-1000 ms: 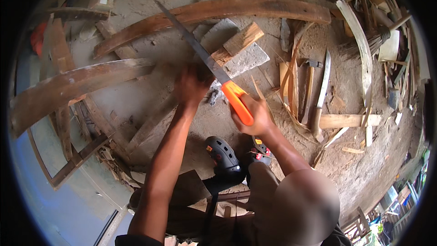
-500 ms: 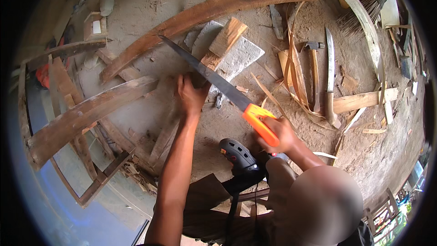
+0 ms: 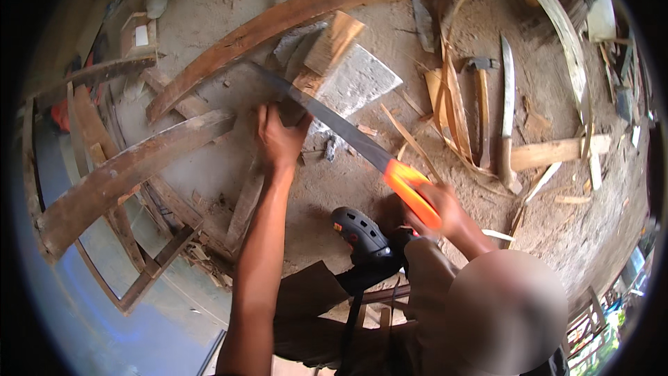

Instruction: The person uses a hammer to split a small piece of wood placed on a concrete block. They then use a hand saw to cut the wood and a knife to shave or shape it.

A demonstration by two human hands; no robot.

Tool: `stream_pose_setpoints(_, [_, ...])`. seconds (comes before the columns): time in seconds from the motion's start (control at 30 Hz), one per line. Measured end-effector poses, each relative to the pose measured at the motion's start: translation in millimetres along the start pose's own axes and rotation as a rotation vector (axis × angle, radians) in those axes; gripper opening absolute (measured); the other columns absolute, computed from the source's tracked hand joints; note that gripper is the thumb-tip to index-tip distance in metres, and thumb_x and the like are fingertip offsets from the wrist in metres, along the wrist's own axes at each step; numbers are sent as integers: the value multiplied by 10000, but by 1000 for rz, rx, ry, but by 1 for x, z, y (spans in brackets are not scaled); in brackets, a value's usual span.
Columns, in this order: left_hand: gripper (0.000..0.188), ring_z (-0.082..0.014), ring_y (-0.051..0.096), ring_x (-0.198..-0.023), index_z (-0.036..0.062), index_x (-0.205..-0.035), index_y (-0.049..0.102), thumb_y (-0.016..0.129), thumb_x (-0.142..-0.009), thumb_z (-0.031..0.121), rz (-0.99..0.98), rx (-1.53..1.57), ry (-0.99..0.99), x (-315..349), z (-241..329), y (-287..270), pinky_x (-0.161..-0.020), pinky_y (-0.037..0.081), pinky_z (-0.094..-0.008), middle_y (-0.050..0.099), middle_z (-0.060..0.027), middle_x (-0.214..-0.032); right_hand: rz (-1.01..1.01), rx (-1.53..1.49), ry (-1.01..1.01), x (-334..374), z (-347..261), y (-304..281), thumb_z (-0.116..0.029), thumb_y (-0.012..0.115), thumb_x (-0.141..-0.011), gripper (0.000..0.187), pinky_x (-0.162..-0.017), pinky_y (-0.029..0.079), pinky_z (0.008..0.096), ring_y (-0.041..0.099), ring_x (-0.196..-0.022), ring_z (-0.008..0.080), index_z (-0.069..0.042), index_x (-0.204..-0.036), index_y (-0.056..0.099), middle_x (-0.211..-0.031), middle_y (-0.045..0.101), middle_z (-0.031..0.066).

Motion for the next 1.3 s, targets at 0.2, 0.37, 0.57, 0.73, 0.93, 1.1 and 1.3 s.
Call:
stream_pose_setpoints(0.2, [542,-430,617,-875,24,-928,586,886,-648,378,15,-145,-82,5,15,-1,-718,511,-517,582,-179,-938,-30,123,3,23,6,-14,-136,692,-748,151,-550,531,417,645,-581,352,-41,-863,667,-727,653,138])
stream_pose_setpoints(0.37, [545,-429,629,-934,31,-977,623,880,-652,385,-85,-88,-28,-10,-16,0,-769,535,-523,612,-185,-1031,41,47,-41,-86,-47,12,-191,719,-823,204,-616,543,417,659,-631,380,-27,-910,634,-778,668,178])
stream_pose_setpoints(0.57, [553,-398,634,-954,48,-978,627,839,-666,453,-71,-234,-122,2,18,-5,-791,539,-511,607,-163,-1040,92,49,-36,-74,-59,12,-153,724,-836,160,-583,534,371,680,-608,313,-25,-888,644,-706,649,129])
stream_pose_setpoints(0.73, [559,-413,644,-874,40,-952,636,868,-634,437,-10,-161,103,-4,-20,5,-752,536,-510,627,-156,-963,109,18,-306,-67,-51,18,-141,710,-803,131,-559,526,344,656,-559,260,-43,-851,638,-684,653,80])
stream_pose_setpoints(0.93, [637,-432,645,-989,12,-1003,665,889,-634,482,-79,-144,-171,7,16,-8,-822,540,-485,653,-247,-1086,223,13,-229,-25,-62,-14,-153,696,-798,143,-495,450,297,575,-496,176,-36,-797,614,-623,574,39])
stream_pose_setpoints(1.1, [681,-413,663,-940,2,-1036,662,849,-659,538,57,-230,-53,17,16,-3,-765,553,-502,642,-238,-1062,195,12,-70,-3,-42,-16,-141,679,-858,153,-493,416,289,509,-492,139,-14,-804,612,-617,545,60])
stream_pose_setpoints(1.3, [814,-470,618,-1125,1,-1204,605,845,-676,572,-122,-118,-183,10,16,-8,-909,536,-514,599,-334,-1257,199,106,58,-2,-39,-9,-140,687,-838,129,-538,485,316,633,-552,206,-24,-858,634,-671,620,82])
Point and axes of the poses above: each hand's wrist, its own x-axis away from the middle knuckle, its own y-axis out of the palm, z = x × y, the point moved 1 cm from there along -x, towards the middle knuckle
